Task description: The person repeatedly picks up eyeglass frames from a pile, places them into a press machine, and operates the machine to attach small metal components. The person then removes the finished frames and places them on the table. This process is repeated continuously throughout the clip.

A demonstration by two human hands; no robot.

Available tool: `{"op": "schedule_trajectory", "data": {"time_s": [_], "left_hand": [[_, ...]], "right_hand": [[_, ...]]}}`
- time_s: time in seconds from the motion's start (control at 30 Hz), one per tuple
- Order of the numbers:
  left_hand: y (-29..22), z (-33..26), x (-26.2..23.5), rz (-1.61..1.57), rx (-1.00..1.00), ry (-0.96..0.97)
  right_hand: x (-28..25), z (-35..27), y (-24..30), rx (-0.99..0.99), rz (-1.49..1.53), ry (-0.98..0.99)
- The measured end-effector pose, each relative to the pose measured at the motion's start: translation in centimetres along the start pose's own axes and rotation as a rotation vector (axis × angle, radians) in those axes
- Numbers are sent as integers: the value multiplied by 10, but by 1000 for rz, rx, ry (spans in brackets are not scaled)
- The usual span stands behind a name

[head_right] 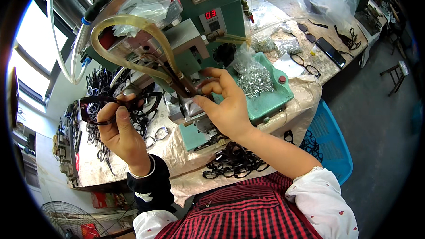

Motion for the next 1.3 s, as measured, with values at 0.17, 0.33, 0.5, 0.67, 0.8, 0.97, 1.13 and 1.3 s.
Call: {"op": "schedule_trajectory", "data": {"time_s": [0.17,0.33,0.5,0.67,0.8,0.97,1.13,1.3], "left_hand": [[-5,3,1,-30,-64,2],[-3,3,2,77,-22,7],[-15,-40,-1,303,208,374],[1,-63,31,264,492,631],[6,-66,35,281,515,701],[2,-54,37,348,546,664],[21,-64,36,358,500,676],[26,-65,36,293,469,724]], "right_hand": [[3,3,4,-46,-68,35],[3,-11,21,-1,-77,62],[-28,-21,38,-194,-382,192],[-111,-8,-24,-356,-874,37],[-119,7,-14,-318,-765,-36],[-125,45,-6,-147,-442,-175],[-126,47,-8,-234,-373,-340],[-150,20,-40,-236,-791,-202]]}}
Point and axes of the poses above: each hand's wrist, its own z-axis towards the middle knuckle, its own x-axis out of the palm, y = z × x, the point moved 3 cm from there along z, towards the middle knuckle, and after that the axes turned 11 degrees about -y, right-handed, at the moved point
